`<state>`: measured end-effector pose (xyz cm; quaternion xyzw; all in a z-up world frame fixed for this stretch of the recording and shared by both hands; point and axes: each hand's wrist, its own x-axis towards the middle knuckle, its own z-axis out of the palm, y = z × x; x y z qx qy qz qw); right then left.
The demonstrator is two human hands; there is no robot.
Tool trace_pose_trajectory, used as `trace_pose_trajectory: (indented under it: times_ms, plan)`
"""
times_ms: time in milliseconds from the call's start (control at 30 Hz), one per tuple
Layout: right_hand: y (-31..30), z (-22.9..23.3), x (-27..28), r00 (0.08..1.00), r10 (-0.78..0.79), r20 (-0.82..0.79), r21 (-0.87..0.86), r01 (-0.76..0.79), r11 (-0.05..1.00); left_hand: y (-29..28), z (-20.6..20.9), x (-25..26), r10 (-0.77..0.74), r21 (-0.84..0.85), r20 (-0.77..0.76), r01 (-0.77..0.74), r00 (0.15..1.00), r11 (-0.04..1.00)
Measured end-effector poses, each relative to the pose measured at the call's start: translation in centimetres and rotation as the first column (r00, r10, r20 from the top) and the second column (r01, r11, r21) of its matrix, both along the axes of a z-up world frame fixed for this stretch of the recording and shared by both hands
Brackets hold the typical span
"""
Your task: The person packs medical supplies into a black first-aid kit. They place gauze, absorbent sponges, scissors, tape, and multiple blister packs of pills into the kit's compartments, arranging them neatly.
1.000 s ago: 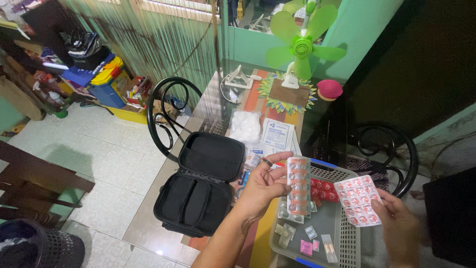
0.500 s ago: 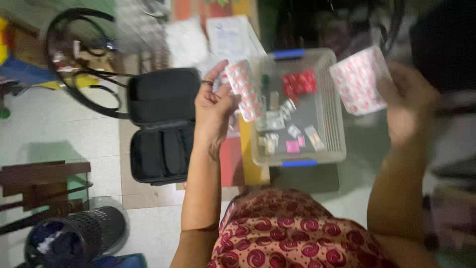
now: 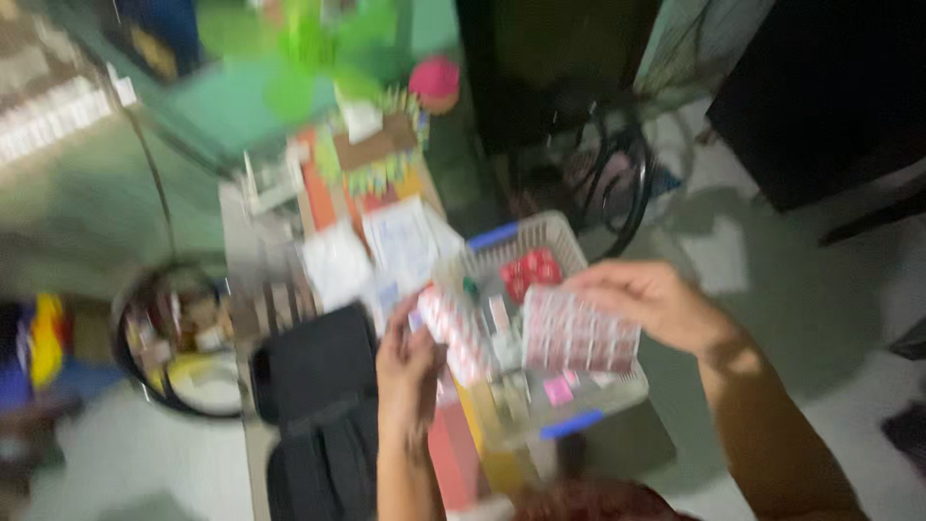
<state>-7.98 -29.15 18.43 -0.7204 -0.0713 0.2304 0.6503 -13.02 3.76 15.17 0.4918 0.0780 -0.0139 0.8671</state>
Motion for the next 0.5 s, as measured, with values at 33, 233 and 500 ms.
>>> trace_pose_trajectory:
  times_ms: [33, 233, 500]
  plan:
    - [0.3, 0.7, 0.5, 0.997, 0.072, 0.030, 0.042, -0.073, 0.996, 0.1, 0.7, 0.5, 0.013, 0.009, -0.038, -0.013, 0.999, 1.000]
    - [2.0, 3.5, 0.9, 0.984, 0.081, 0.158, 0.061, -0.092, 0.994, 0.3, 1.8, -0.8, 0.073, -0.027, -0.068, -0.075, 0.995, 0.997]
    - [2.3, 3.9, 1.4, 0.985, 0.066, 0.162, 0.040, -0.073, 0.997, 0.3, 1.1, -1.0, 0.052, -0.051, 0.001, -0.052, 0.999, 0.997]
